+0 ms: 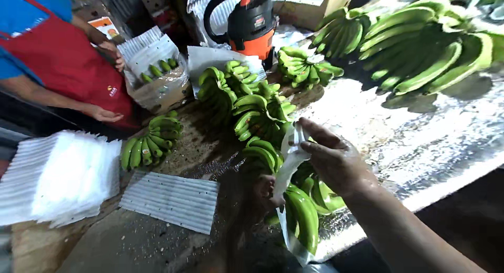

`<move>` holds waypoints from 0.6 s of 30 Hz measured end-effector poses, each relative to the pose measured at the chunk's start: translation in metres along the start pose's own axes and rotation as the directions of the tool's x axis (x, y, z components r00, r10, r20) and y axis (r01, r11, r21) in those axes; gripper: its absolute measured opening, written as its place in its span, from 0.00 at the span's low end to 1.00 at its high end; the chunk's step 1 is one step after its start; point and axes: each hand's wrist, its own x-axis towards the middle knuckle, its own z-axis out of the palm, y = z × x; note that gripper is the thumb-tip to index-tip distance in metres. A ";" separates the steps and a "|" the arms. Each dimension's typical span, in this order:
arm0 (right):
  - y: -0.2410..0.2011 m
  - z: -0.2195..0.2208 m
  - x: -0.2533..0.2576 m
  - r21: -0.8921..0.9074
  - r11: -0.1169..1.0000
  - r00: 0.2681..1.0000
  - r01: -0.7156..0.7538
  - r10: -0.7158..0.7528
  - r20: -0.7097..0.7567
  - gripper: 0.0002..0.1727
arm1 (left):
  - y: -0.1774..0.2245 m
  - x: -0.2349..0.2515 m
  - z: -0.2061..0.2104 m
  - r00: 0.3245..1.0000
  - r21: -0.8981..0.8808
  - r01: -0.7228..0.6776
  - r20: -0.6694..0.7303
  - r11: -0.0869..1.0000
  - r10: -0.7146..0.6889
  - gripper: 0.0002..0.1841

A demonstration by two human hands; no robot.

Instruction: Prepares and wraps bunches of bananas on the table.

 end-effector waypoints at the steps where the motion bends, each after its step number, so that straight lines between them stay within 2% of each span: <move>1: -0.009 -0.008 0.000 0.037 0.999 1.000 0.016 -0.017 0.026 0.29 | 0.002 -0.002 0.008 1.000 0.059 0.012 -0.013 0.998 -0.011 0.21; 3: -0.026 -0.031 0.001 0.117 0.991 0.992 0.066 -0.077 0.099 0.29 | 0.020 -0.006 0.022 0.993 0.056 0.099 -0.065 0.993 -0.096 0.13; 5: -0.043 -0.063 0.000 0.188 0.974 0.958 0.127 -0.170 0.233 0.25 | 0.035 -0.006 0.040 0.973 -0.034 0.050 -0.225 0.998 -0.056 0.07; 6: -0.050 -0.082 -0.001 0.228 0.961 0.926 0.160 -0.226 0.303 0.21 | 0.041 -0.004 0.048 0.949 -0.057 -0.037 -0.316 0.998 0.017 0.06; 8: -0.061 -0.130 -0.005 0.273 0.935 0.811 0.228 -0.337 0.478 0.15 | 0.054 0.008 0.066 0.835 0.000 -0.253 -0.505 0.967 0.219 0.05; 9: -0.063 -0.158 -0.007 0.280 0.928 0.731 0.246 -0.367 0.576 0.16 | 0.061 0.016 0.074 0.766 0.035 -0.335 -0.572 0.941 0.294 0.04; 10: -0.063 -0.185 -0.011 0.269 0.933 0.671 0.240 -0.360 0.649 0.17 | 0.067 0.023 0.083 0.702 0.073 -0.402 -0.616 0.913 0.358 0.05; 11: -0.060 -0.209 -0.016 0.222 0.949 0.646 0.225 -0.316 0.695 0.18 | 0.073 0.029 0.091 0.645 0.120 -0.458 -0.637 0.881 0.422 0.06; 12: -0.055 -0.232 -0.022 0.130 0.967 0.667 0.217 -0.245 0.704 0.19 | 0.077 0.035 0.100 0.591 0.177 -0.504 -0.643 0.846 0.487 0.06; 13: -0.050 -0.252 -0.028 -0.023 0.975 0.729 0.221 -0.150 0.668 0.19 | 0.080 0.041 0.109 0.537 0.239 -0.540 -0.641 0.807 0.549 0.07; 14: -0.044 -0.268 -0.034 -0.224 0.949 0.818 0.220 -0.055 0.572 0.17 | 0.081 0.046 0.119 0.493 0.290 -0.568 -0.629 0.770 0.600 0.07; 15: -0.037 -0.281 -0.037 -0.438 0.871 0.893 0.220 0.000 0.450 0.16 | 0.082 0.050 0.130 0.467 0.331 -0.583 -0.611 0.742 0.639 0.06; 16: -0.031 -0.290 -0.036 -0.590 0.774 0.934 0.227 -0.003 0.357 0.16 | 0.083 0.054 0.139 0.456 0.359 -0.594 -0.586 0.720 0.669 0.05; 17: -0.028 -0.294 -0.033 -0.665 0.709 0.954 0.235 -0.038 0.297 0.17 | 0.082 0.058 0.148 0.460 0.374 -0.605 -0.556 0.703 0.692 0.05; 18: -0.029 -0.293 -0.029 -0.677 0.695 0.963 0.242 -0.087 0.255 0.17 | 0.082 0.062 0.157 0.480 0.373 -0.613 -0.525 0.696 0.703 0.05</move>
